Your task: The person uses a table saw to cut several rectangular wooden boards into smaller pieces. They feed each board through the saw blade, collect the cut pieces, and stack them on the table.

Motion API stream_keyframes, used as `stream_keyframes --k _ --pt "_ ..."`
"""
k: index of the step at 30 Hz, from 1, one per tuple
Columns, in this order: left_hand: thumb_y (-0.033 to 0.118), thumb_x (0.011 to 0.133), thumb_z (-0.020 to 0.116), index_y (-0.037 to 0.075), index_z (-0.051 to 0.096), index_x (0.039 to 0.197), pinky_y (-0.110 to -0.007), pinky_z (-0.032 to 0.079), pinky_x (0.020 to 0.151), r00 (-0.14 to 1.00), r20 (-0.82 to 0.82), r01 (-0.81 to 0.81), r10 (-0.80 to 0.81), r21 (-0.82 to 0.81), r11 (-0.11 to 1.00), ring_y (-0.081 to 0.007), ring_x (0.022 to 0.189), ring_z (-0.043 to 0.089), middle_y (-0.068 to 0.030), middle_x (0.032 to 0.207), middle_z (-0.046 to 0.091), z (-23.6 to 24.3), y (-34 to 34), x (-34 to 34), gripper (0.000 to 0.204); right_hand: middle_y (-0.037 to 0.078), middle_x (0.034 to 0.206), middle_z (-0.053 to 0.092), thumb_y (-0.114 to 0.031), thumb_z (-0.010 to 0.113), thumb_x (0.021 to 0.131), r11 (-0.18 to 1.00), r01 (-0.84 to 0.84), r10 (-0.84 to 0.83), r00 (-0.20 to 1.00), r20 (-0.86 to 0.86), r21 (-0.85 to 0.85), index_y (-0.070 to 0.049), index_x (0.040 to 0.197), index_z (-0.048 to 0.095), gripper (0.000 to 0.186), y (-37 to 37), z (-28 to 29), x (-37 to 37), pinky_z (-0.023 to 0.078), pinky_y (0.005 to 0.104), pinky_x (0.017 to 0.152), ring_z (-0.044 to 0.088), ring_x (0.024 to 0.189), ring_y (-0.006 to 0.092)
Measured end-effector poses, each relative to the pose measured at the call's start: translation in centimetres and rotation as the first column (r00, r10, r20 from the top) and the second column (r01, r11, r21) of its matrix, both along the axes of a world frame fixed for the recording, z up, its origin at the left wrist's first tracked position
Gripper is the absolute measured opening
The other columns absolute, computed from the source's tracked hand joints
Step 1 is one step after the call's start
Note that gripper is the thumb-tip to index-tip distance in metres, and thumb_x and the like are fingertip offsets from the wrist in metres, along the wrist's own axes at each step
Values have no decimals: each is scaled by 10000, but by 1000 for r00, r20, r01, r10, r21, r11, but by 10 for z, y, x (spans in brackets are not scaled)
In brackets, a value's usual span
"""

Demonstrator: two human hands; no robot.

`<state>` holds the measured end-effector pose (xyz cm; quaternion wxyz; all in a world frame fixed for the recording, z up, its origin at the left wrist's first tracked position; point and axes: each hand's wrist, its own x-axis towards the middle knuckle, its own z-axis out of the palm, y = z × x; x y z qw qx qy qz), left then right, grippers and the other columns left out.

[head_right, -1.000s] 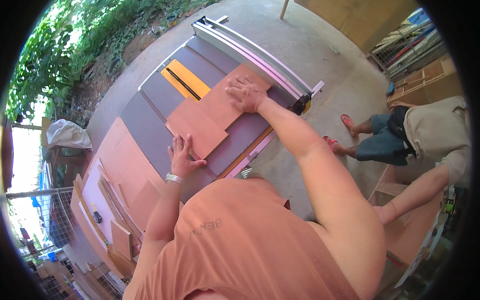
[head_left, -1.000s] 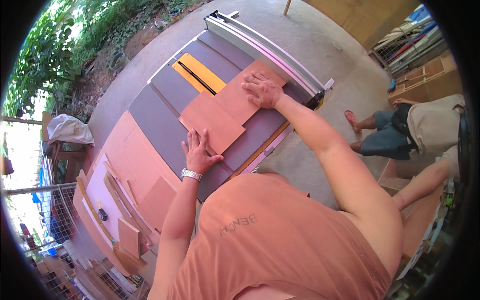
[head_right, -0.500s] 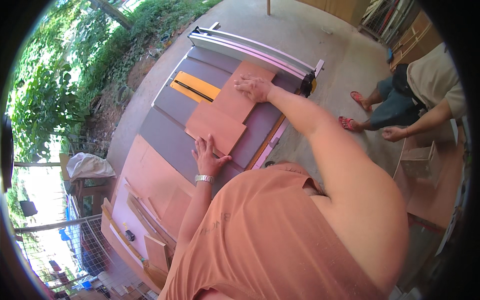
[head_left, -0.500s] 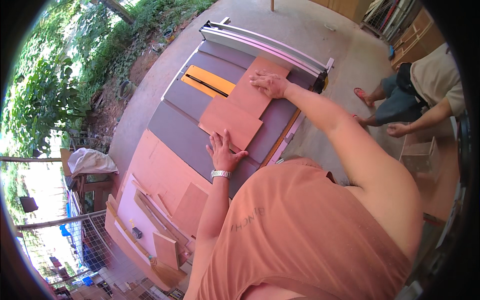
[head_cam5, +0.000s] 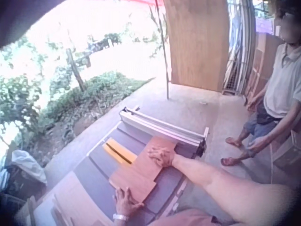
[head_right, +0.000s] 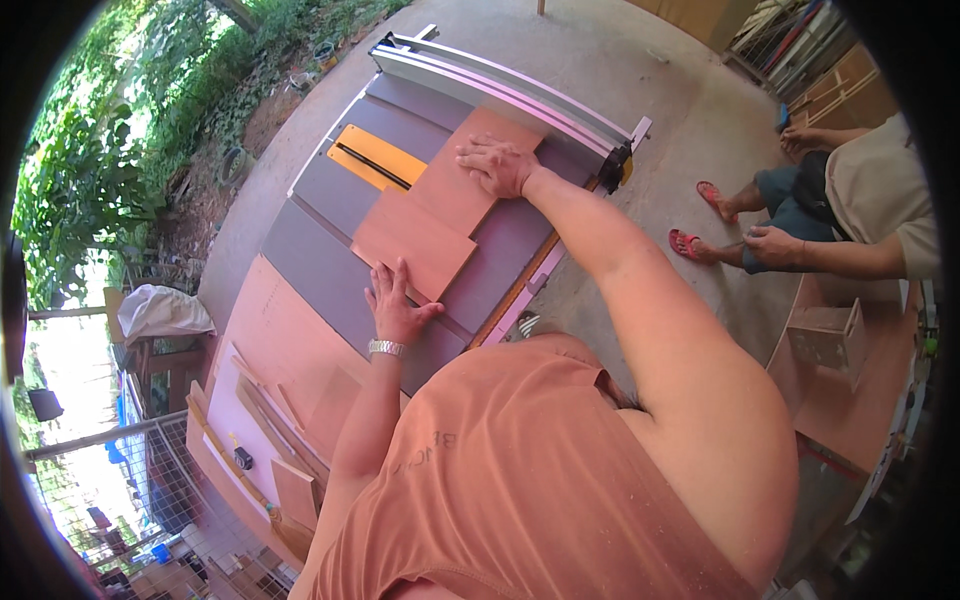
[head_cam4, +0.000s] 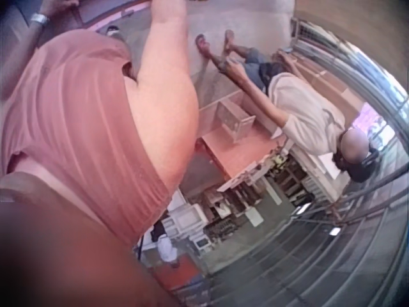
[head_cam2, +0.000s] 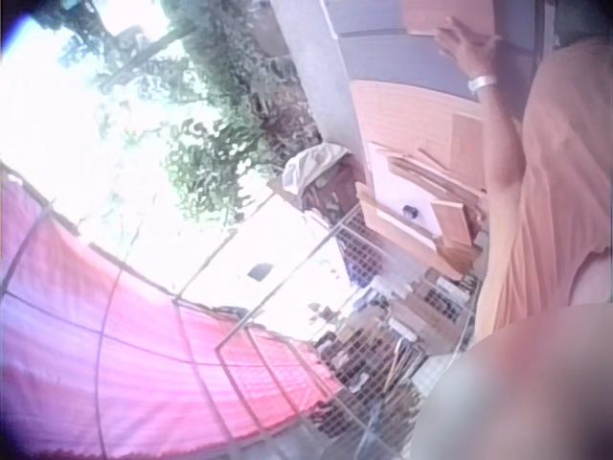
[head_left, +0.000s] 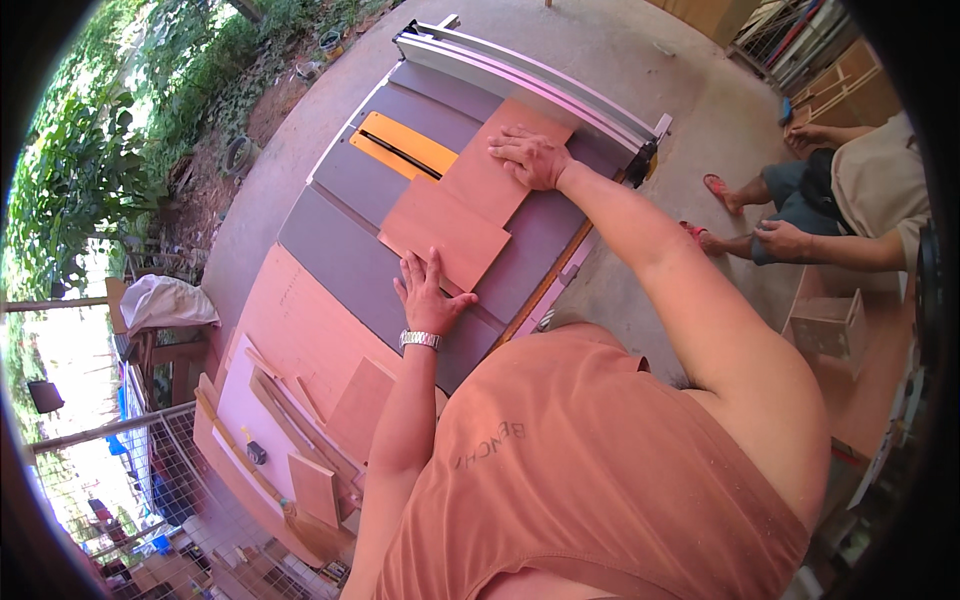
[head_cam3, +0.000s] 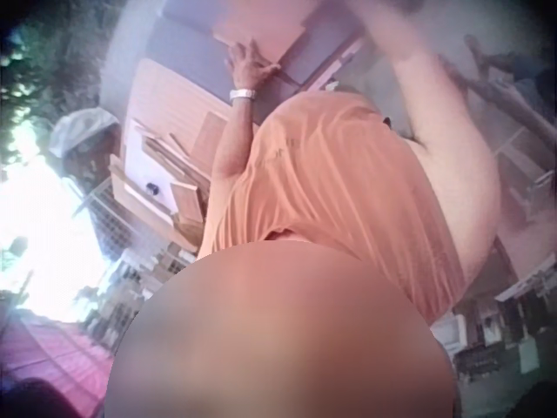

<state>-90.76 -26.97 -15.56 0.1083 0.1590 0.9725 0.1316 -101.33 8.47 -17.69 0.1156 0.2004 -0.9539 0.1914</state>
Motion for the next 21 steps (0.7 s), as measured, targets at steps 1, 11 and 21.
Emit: stream_keyframes --k 1,11,21 --pt "697 614 809 211 265 1611 -581 98 1221 1000 -13 -3 3 -11 1000 -377 1558 112 -238 1673 125 0 0 -1 1235 36 1460 569 -211 572 939 1000 4 -4 1000 -3 0 -142 1319 645 393 0 0 0 330 465 1204 464 1407 313" --pt "714 593 812 212 252 1612 -584 102 1221 1000 10 2 -2 1 1000 -385 1559 98 -249 1672 111 -3 -6 -18 1267 39 1467 564 -213 565 945 1000 7 -7 1000 11 10 -142 1327 641 396 -5 -1 -16 318 459 1210 456 1414 310" --pt "747 582 794 214 245 1616 -587 96 1220 1000 -5 3 -3 11 1000 -391 1559 96 -252 1670 116 -7 -12 -27 1286 31 1476 555 -217 567 942 1000 4 -4 1000 6 28 -142 1329 641 401 -10 -1 -26 325 448 1209 457 1411 299"
